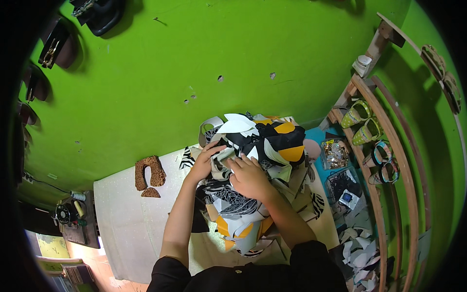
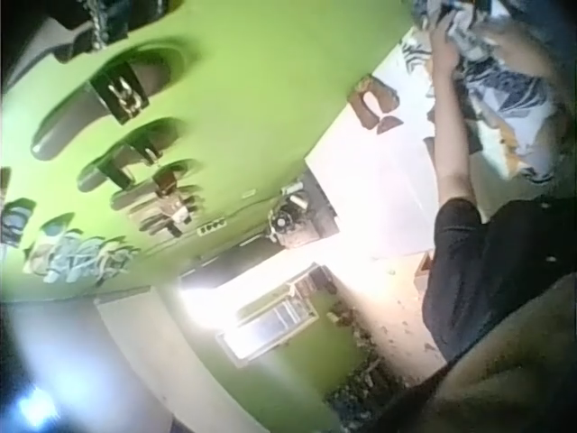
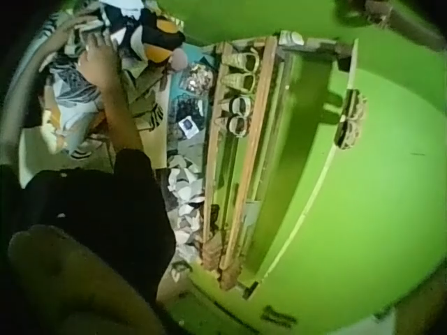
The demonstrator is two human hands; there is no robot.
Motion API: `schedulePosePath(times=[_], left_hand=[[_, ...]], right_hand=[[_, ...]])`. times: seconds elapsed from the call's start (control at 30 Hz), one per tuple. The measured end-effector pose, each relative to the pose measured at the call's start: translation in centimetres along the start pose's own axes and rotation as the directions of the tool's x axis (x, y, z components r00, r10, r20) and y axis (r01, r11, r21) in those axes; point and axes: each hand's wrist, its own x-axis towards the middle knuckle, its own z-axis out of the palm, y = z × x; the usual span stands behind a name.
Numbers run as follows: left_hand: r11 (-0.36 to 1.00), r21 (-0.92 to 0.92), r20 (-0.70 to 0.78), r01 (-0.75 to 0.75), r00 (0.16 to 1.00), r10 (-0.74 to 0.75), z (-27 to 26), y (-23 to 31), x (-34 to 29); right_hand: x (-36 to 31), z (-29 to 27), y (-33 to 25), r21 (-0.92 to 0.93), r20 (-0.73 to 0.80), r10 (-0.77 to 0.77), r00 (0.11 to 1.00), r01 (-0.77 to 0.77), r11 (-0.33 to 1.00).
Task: Sorting and inspecting various patterned leather components for shoe assembly on a work table.
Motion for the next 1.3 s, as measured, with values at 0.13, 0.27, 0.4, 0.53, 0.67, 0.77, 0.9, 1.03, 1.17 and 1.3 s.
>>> schedulePosePath(times=[0.13,0.27,0.4,0.53,0.67,0.77,0.9,1.03,1.17,1.3], left_hand=[[0.976,-0.179,0.093,0.123,0.990,-0.107,-0.8,1.5,0.4],[0.543,-0.834,0.100,0.098,0.995,-0.025,-2.2,1.6,-0.1],[0.801,-0.594,-0.031,0.074,0.993,-0.114,-1.3,3.6,1.0],[0.932,0.313,-0.103,0.181,0.982,-0.156,0.9,7.9,3.7],[0.709,0.705,-0.031,-0.022,0.998,0.062,3.5,10.7,4.8],[0.620,0.728,0.170,-0.292,0.953,0.250,3.8,10.4,5.0],[0.565,0.724,0.366,-0.395,0.915,0.170,3.5,9.5,4.6],[0.624,0.687,0.396,-0.372,0.912,0.107,3.3,8.3,4.1],[0.725,0.621,0.382,-0.298,0.923,0.052,2.2,7.1,3.4],[0.796,0.557,0.386,-0.236,0.922,0.003,1.4,6.2,3.1]], right_hand=[[-0.8,0.1,-0.3,-0.014,-0.100,-0.061,0.993,0.060,0.998],[-0.7,-1.4,-1.1,0.146,-0.054,0.026,0.998,-0.017,0.989],[-0.9,0.1,-0.4,0.263,-0.162,0.072,0.984,-0.027,0.964],[-0.6,-0.2,0.4,0.497,-0.416,0.122,0.901,0.113,0.860],[-0.7,-3.4,1.0,0.417,-0.577,0.144,0.804,0.138,0.898],[-1.2,-8.1,2.6,0.326,-0.349,0.152,0.925,-0.032,0.945],[-0.1,-9.4,4.8,0.068,-0.175,0.313,0.934,-0.305,0.950],[0.6,-5.9,9.0,0.035,0.031,0.454,0.890,-0.455,0.890],[0.8,-4.7,13.0,0.309,-0.003,0.453,0.892,-0.430,0.849],[-0.8,-3.9,16.0,0.640,-0.094,0.482,0.871,-0.318,0.700]])
